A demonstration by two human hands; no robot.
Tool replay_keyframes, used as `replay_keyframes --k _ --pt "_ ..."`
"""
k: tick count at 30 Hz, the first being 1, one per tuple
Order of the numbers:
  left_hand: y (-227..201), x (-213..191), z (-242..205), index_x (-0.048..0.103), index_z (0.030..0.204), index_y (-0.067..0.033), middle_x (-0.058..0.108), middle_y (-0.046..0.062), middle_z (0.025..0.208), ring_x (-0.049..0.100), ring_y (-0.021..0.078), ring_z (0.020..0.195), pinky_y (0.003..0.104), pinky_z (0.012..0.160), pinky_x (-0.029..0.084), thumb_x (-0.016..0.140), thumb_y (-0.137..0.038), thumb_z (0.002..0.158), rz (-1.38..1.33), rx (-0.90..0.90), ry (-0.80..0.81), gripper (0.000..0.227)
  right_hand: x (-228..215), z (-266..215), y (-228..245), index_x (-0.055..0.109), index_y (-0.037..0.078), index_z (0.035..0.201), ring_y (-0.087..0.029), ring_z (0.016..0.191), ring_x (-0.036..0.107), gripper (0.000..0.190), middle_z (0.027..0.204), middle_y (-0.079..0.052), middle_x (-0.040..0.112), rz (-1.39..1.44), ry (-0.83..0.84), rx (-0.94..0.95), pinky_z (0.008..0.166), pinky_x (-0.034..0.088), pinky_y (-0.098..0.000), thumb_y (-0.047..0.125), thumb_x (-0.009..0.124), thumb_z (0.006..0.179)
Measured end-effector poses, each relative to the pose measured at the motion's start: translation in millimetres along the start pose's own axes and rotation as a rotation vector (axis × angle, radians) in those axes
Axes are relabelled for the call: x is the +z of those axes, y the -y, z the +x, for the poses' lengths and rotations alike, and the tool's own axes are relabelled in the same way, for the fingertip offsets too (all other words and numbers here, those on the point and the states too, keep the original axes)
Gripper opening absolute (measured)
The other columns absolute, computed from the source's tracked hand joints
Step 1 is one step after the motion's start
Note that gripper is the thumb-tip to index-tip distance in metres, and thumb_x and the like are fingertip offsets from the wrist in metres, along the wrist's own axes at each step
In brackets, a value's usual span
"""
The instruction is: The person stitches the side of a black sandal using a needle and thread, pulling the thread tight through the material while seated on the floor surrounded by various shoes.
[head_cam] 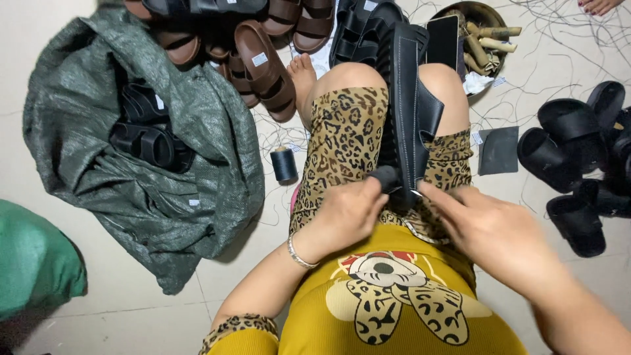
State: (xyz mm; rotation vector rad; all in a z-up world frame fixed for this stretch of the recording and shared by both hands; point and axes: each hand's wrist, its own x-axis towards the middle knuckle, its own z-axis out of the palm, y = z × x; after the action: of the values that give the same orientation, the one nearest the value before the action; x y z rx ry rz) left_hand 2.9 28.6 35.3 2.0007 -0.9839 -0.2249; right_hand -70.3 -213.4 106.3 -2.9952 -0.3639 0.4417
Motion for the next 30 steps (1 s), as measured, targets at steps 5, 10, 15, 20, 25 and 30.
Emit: replay_keyframes --k 5,10,15,20,25,30 --pt "13 -29 -12 0.063 0.097 -0.002 0.063 0.007 0.083 0.053 0.014 0.057 0.023 0.051 0.051 0.06 -0.012 0.101 -0.092 -0.262 -0.124 0.011 -9 -36 -50 0.055 0.045 0.146 -0.01 0.087 0.071 0.06 0.109 0.011 0.074 0.244 0.158 0.354 0.069 0.055 -0.0317 0.042 0.064 0.086" --pt "12 -61 -22 0.059 0.131 -0.003 0.066 -0.001 0.087 0.053 0.0055 0.062 0.018 0.056 0.051 0.062 -0.009 0.102 -0.463 -0.36 -0.309 0.03 54 -5 -21 0.077 0.012 0.114 -0.017 0.102 0.073 0.028 0.112 -0.008 0.078 1.092 -0.164 0.176 0.097 0.058 -0.0335 0.023 0.07 0.09" --pt "12 -84 -34 0.062 0.124 -0.0014 0.053 -0.005 0.077 0.052 0.0062 0.069 0.019 0.066 0.051 0.062 -0.003 0.1 -0.524 -0.428 -0.396 0.024 32 -11 -21 0.051 0.01 0.068 -0.01 0.049 0.042 0.027 0.071 -0.007 0.05 1.96 -0.34 0.168 0.037 0.035 -0.0193 0.004 0.058 0.093" --pt "22 -96 -46 0.066 0.12 -0.0047 0.058 -0.006 0.079 0.058 0.0069 0.075 0.023 0.076 0.059 0.07 -0.013 0.095 -0.6 -0.592 -0.532 0.026 53 -14 -38 0.063 0.013 0.095 -0.015 0.079 0.054 0.02 0.093 -0.006 0.061 1.426 -0.24 0.56 0.069 0.037 -0.0296 0.032 0.067 0.096" --pt "21 -104 -52 0.067 0.122 -0.0034 0.059 -0.004 0.079 0.058 0.0065 0.076 0.021 0.076 0.054 0.073 -0.016 0.094 -0.521 -0.58 -0.545 0.031 54 -11 -16 0.069 0.0 0.08 -0.009 0.054 0.053 0.015 0.113 -0.018 0.069 1.799 -0.011 0.319 0.041 0.046 -0.019 0.004 0.067 0.093" --pt "39 -119 -65 0.067 0.125 -0.0081 0.057 -0.007 0.081 0.05 0.0045 0.076 0.02 0.069 0.044 0.073 -0.016 0.094 -0.365 -0.651 -0.39 0.032 7 -60 -68 0.051 0.016 0.087 -0.009 0.046 0.03 0.036 0.058 0.002 0.036 1.944 -0.465 -0.015 0.036 0.024 -0.0215 0.046 0.064 0.104"
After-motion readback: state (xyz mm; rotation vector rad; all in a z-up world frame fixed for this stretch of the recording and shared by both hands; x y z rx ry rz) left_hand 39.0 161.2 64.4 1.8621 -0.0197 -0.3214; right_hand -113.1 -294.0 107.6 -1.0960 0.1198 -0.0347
